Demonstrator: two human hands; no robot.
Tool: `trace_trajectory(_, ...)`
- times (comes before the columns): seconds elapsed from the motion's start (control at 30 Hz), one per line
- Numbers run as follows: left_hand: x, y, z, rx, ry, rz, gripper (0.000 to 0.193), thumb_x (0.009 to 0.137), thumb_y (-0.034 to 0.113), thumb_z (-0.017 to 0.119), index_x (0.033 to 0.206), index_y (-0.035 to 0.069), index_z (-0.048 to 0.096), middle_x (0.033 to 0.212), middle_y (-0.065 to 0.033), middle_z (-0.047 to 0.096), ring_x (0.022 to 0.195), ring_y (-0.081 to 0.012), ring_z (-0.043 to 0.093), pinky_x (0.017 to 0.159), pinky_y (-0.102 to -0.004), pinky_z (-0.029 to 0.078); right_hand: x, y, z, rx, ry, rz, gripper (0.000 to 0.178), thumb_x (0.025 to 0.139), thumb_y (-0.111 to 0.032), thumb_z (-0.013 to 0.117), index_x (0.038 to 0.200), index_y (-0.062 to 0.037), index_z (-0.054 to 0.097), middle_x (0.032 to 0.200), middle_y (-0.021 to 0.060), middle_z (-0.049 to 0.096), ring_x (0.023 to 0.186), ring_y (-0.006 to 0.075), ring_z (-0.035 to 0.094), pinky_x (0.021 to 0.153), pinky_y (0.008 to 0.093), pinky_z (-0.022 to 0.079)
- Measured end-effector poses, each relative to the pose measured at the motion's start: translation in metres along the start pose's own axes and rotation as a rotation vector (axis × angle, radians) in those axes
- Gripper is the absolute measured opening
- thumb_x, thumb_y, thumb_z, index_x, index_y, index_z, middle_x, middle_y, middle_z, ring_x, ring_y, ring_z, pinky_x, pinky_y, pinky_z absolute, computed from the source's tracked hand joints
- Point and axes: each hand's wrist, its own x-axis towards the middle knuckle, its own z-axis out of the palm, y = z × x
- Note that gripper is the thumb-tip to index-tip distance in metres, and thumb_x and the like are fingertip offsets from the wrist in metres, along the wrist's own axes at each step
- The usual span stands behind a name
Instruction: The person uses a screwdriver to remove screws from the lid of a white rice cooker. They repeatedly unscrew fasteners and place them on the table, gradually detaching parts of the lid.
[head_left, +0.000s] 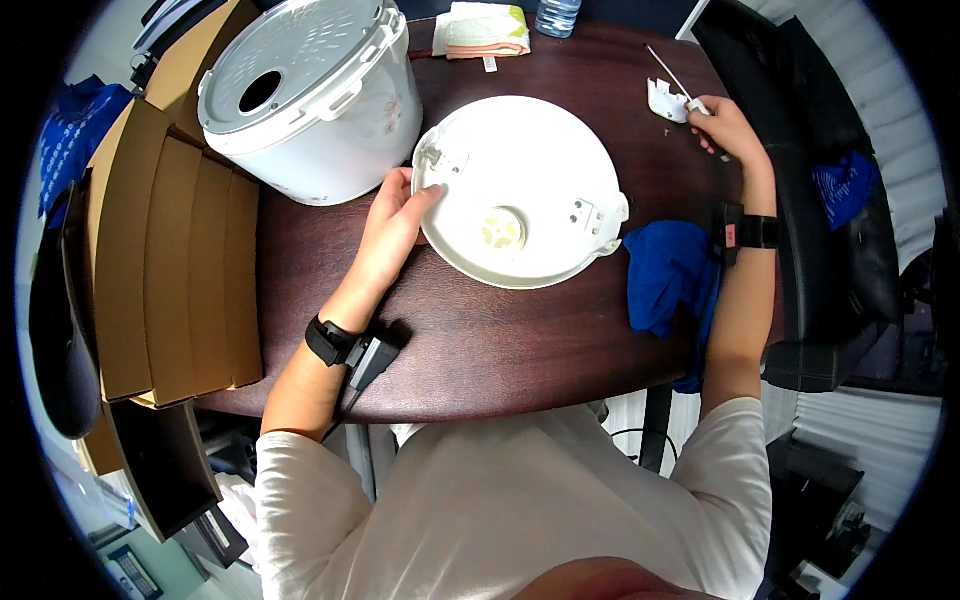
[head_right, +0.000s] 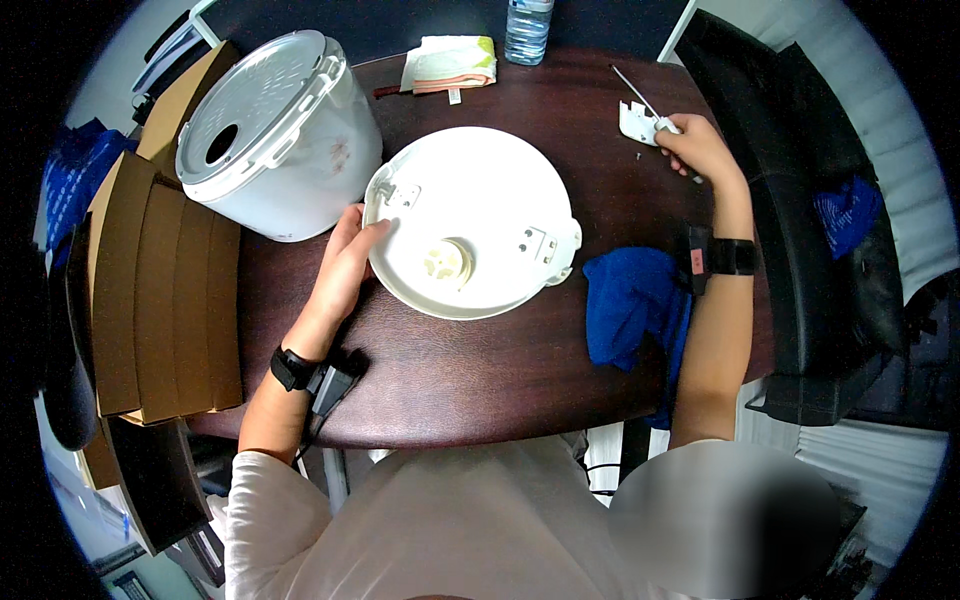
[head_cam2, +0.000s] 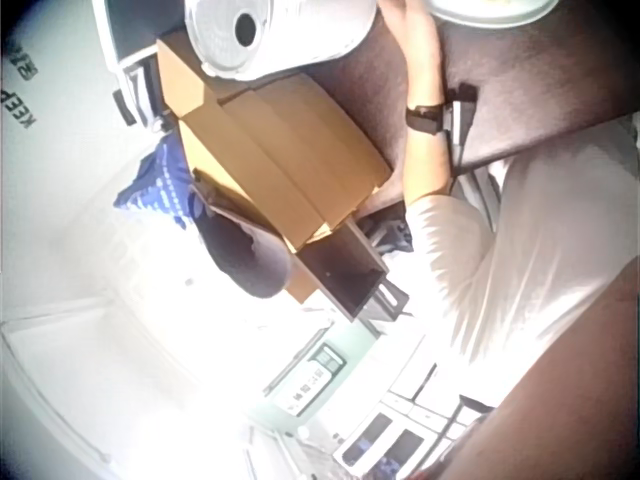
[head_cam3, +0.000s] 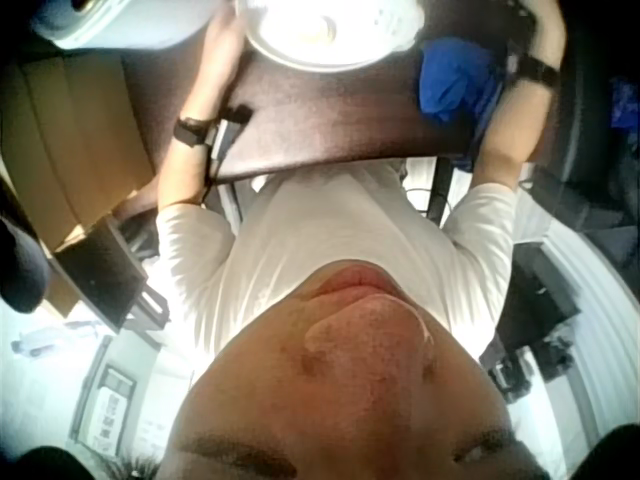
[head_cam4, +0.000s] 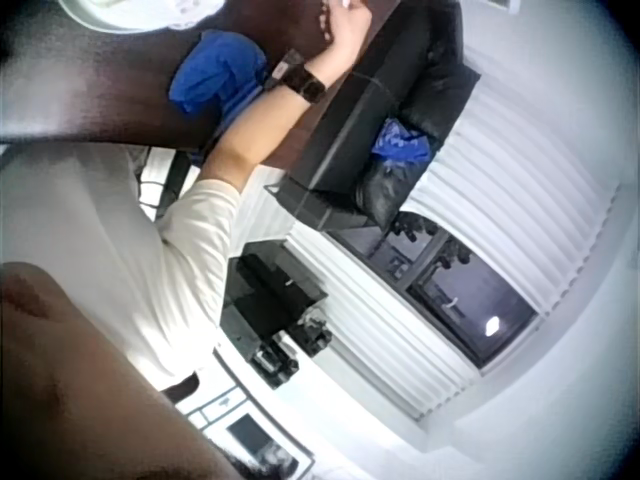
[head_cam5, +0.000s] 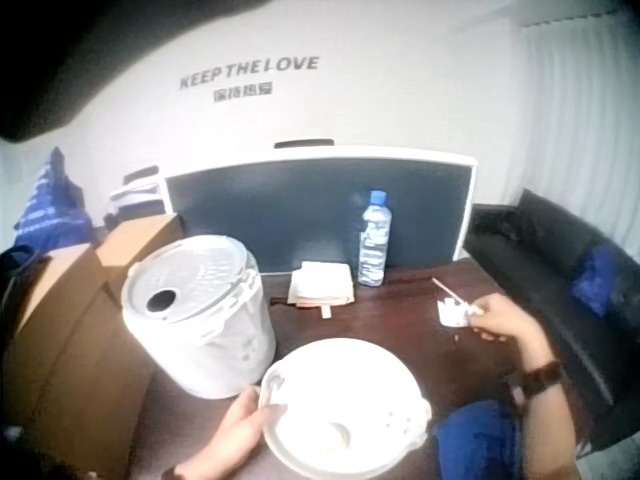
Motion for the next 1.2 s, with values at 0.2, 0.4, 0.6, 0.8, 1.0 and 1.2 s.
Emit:
trace_trajectory(0.2,0.003,-0.005,0.001,-0.039,-0.029,0.210,0.049,0.086,0.011,0.057,0.130,0.000,0.040,0.114,-0.0115,0.056,0.101,-0.0148,0.057,0.082,-0.0260,0.048,-0.061,-0.085,0.004,-0.097,-0.108,-0.091,0.033,0.087,-0.012,0.059,0.119,-0.0065,0.057,0.081,-0.0004,0.058,0.058,0.0048,0.051,0.043,0.0188,0.040)
trace_trajectory(0.4,0.003,-0.007,-0.004,-0.108,-0.056,0.131,0.034,0.087,0.017,0.055,0.118,0.004,0.046,0.105,-0.0066,0.056,0.092,-0.0118,0.057,0.077,-0.0236,0.047,-0.102,-0.144,0.031,-0.199,-0.352,-0.239,0.031,0.085,-0.011,0.064,0.116,-0.0076,0.060,0.083,0.0033,0.059,0.054,0.0077,0.053,0.046,0.0200,0.043)
trace_trajectory(0.6,0.004,-0.008,-0.008,-0.098,-0.099,0.100,0.035,0.089,0.020,0.055,0.117,0.002,0.047,0.099,-0.0038,0.058,0.084,-0.0099,0.058,0.076,-0.0214,0.047,-0.110,-0.150,0.058,-0.313,-0.498,-0.424,0.031,0.082,-0.010,0.067,0.112,-0.0045,0.062,0.082,0.0115,0.066,0.064,0.0176,0.061,0.061,0.0295,0.049)
trace_trajectory(0.8,-0.004,0.003,-0.002,-0.049,-0.238,0.140,0.036,0.088,0.021,0.058,0.116,-0.002,0.058,0.098,-0.0051,0.065,0.090,-0.0084,0.059,0.078,-0.0198,0.047,-0.115,-0.151,0.063,-0.333,-0.571,-0.456,0.030,0.081,-0.016,0.067,0.109,-0.0046,0.062,0.079,0.0167,0.066,0.069,0.0238,0.065,0.065,0.0312,0.050)
trace_trajectory(1.0,0.002,-0.010,-0.006,-0.067,-0.191,0.134,0.028,0.090,0.013,0.055,0.112,-0.003,0.060,0.093,-0.0055,0.067,0.080,-0.0090,0.062,0.073,-0.0221,0.049,-0.124,-0.152,0.070,-0.337,-0.550,-0.522,0.029,0.082,-0.016,0.065,0.109,-0.0056,0.061,0.079,0.0171,0.066,0.068,0.0260,0.065,0.064,0.0324,0.049)
trace_trajectory(1.2,0.007,-0.019,0.000,-0.127,-0.008,0.245,0.028,0.091,0.012,0.054,0.115,-0.003,0.056,0.092,-0.0042,0.065,0.078,-0.0079,0.060,0.071,-0.0222,0.049,-0.133,-0.157,0.075,-0.345,-0.478,-0.562,0.028,0.083,-0.018,0.064,0.109,-0.0060,0.061,0.079,0.0159,0.065,0.067,0.0268,0.063,0.064,0.0341,0.047)
